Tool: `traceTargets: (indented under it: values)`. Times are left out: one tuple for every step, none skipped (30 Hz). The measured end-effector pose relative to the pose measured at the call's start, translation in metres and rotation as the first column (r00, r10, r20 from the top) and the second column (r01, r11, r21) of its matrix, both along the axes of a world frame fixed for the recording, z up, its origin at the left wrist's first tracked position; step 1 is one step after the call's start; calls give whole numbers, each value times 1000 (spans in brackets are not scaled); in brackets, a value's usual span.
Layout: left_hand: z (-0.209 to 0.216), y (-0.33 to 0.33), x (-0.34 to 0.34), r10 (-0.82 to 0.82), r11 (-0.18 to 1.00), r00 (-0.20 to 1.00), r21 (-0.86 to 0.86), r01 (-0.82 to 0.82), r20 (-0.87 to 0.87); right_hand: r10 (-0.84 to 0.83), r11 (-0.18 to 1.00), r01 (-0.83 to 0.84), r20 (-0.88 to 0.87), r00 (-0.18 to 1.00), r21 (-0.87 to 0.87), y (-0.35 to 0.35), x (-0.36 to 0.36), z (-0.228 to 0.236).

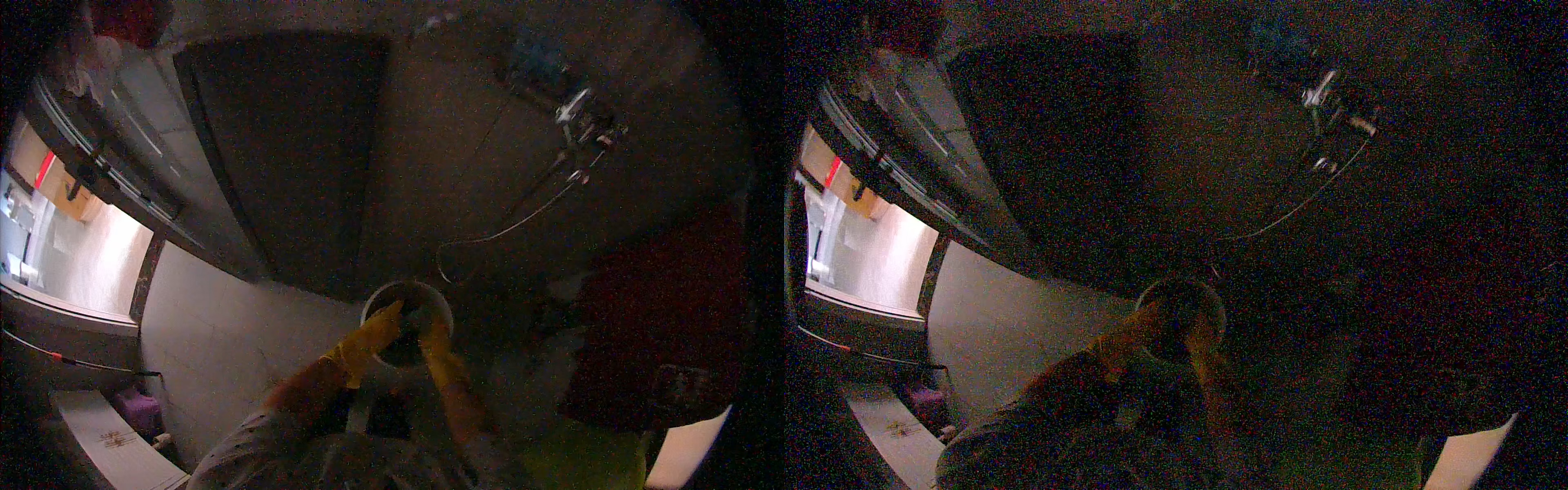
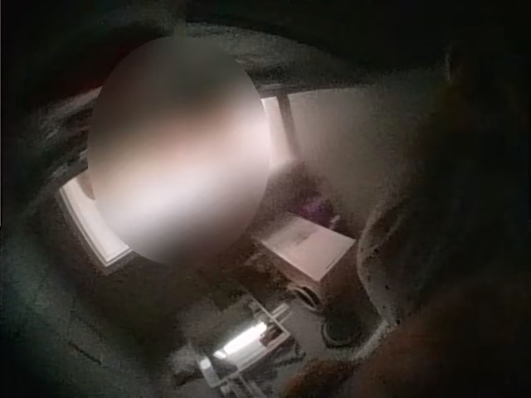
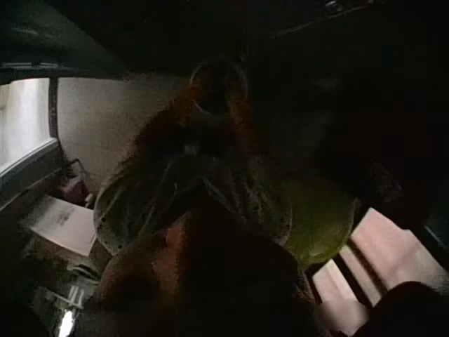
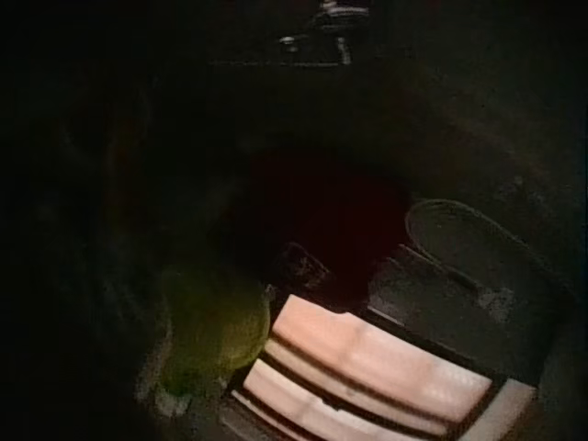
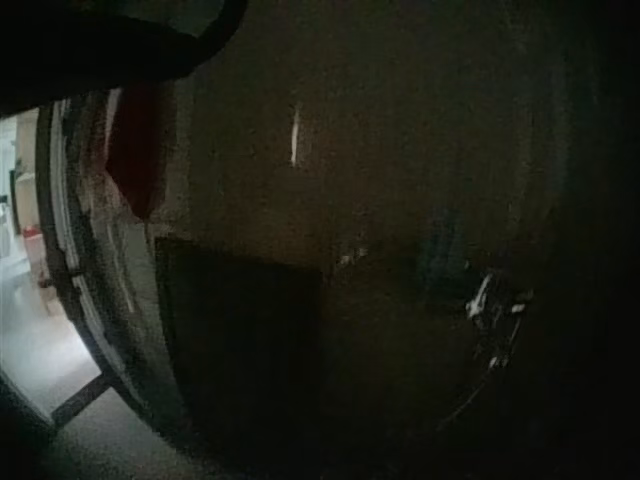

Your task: The person walks through the house and then kneels on the floor to clean the kitchen floor and the lower part of the cabinet using a cloth.

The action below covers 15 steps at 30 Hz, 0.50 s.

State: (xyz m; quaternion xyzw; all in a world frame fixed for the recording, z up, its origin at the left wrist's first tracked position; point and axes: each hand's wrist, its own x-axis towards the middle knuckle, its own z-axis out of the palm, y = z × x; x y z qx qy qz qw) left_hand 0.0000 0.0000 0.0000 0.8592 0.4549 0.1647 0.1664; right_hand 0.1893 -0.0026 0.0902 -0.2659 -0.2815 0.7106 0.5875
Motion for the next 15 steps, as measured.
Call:
traceTargets:
  values:
    - [8, 9, 12, -26, 998, 999, 66, 25, 24, 6, 998, 17, 362, 932, -60, 9, 1, 5]
    - [46, 23, 47, -12, 979, 992, -198, 37, 124, 15, 986, 106, 708, 706, -127, 8, 34, -1]
    - [64, 31, 50, -70, 975, 998, -213, 69, 1, 88, 972, 162, 908, 410, -167, 9, 38, 2]
    - [77, 36, 49, -132, 967, 984, -236, 101, -121, -10, 989, 144, 951, 309, -37, 8, 37, 13]
    - [68, 40, 36, -217, 975, 874, -45, 220, -436, -81, 993, 104, 964, 253, 56, 8, 23, 24]
    - [49, 32, 26, -208, 920, 662, 87, 383, -720, -114, 991, 93, 969, 217, 96, 5, 12, 25]
    - [24, 12, -3, -149, 914, 740, 195, 356, -656, -97, 993, 85, 968, 233, 79, 1, -4, 20]
    - [25, 12, -9, -123, 891, 838, 312, 330, -532, -73, 993, 104, 976, 205, 53, 1, -2, 22]
    - [27, 11, -14, -104, 862, 912, 422, 282, -397, -39, 993, 117, 981, 192, 17, 1, -1, 24]
    - [42, 12, 2, -117, 840, 936, 470, 272, -332, -8, 986, 166, 988, 156, -19, -1, 14, 21]
    - [73, 21, 29, -165, 796, 957, 540, 273, -240, 6, 966, 258, 996, 94, -31, -4, 46, 22]
    - [100, 14, 22, -166, 786, 965, 564, 253, -201, 61, 952, 291, 992, 111, -91, -10, 44, 18]
    - [123, 10, 15, -154, 774, 968, 585, 243, -198, 104, 934, 329, 986, 129, -141, -14, 44, 22]
    - [149, 4, 18, -143, 764, 973, 605, 225, -182, 151, 908, 370, 978, 145, -195, -20, 51, 31]
    - [162, -3, 14, -126, 747, 976, 630, 210, -176, 187, 879, 398, 957, 223, -265, -27, 51, 43]
